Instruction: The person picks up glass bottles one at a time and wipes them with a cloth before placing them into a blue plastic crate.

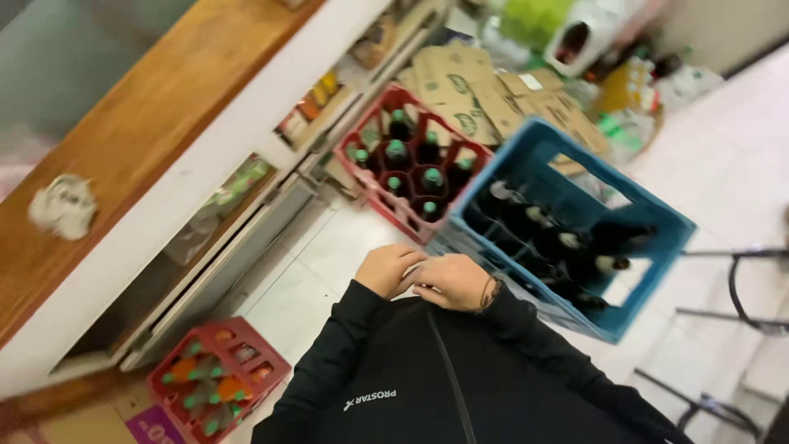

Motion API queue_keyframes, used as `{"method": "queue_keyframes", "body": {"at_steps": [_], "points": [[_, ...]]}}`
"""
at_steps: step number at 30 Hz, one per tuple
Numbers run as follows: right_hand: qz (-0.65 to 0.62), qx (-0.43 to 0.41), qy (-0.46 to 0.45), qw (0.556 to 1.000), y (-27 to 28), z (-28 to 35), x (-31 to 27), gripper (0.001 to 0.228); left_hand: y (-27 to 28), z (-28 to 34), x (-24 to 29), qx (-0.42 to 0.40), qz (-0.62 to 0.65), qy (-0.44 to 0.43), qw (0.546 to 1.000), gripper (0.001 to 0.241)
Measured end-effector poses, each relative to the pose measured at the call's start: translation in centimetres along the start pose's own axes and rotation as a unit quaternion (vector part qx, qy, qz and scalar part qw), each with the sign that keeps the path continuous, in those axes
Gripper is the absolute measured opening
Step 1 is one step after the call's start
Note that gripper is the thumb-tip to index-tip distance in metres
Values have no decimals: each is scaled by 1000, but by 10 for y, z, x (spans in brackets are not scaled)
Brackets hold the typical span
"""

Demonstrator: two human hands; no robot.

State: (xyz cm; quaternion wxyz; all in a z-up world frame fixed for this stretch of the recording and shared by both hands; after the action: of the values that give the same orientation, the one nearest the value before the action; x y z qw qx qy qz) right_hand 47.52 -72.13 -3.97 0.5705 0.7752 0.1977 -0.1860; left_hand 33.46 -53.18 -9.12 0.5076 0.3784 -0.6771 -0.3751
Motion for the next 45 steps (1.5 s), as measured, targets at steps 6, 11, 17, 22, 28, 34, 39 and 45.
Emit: {"method": "queue_keyframes", "body": {"at_steps": [6,11,17,22,28,34,39,45], "points": [[5,-90,48,995,-35,-85,-53,10,0,104,-73,19,-20,77,997,51],[-5,-142,115,983,-98,-141,-68,10,28,174,-95,48,-32,171,984,51],[-17,-209,183,961,-143,-197,-90,11,46,247,-102,99,-16,280,955,32],[-26,-267,224,937,-173,-237,-97,12,71,277,-88,124,26,362,923,28],[-43,-330,273,903,-205,-295,-105,13,86,298,-100,157,37,417,894,16],[-72,-364,301,879,-250,-368,-100,33,71,325,-161,192,-9,467,863,42],[-97,-392,329,854,-244,-464,-147,11,143,337,-192,231,-3,501,834,30],[-85,-373,402,832,-286,-554,-142,13,189,365,-234,252,-37,558,790,23]]}}
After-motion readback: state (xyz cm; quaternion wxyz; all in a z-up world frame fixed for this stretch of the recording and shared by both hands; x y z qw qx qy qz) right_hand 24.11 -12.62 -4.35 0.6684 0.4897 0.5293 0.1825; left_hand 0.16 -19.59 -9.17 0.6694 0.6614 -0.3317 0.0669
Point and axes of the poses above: each hand's wrist, its own z-axis away from the middle knuckle, its own y-axis out of the back of the hand, x = y × z, the point moved 1 cm from there along -z, towards the middle knuckle, and after that the axes turned 6 degrees about -y, right-handed, at the moved point
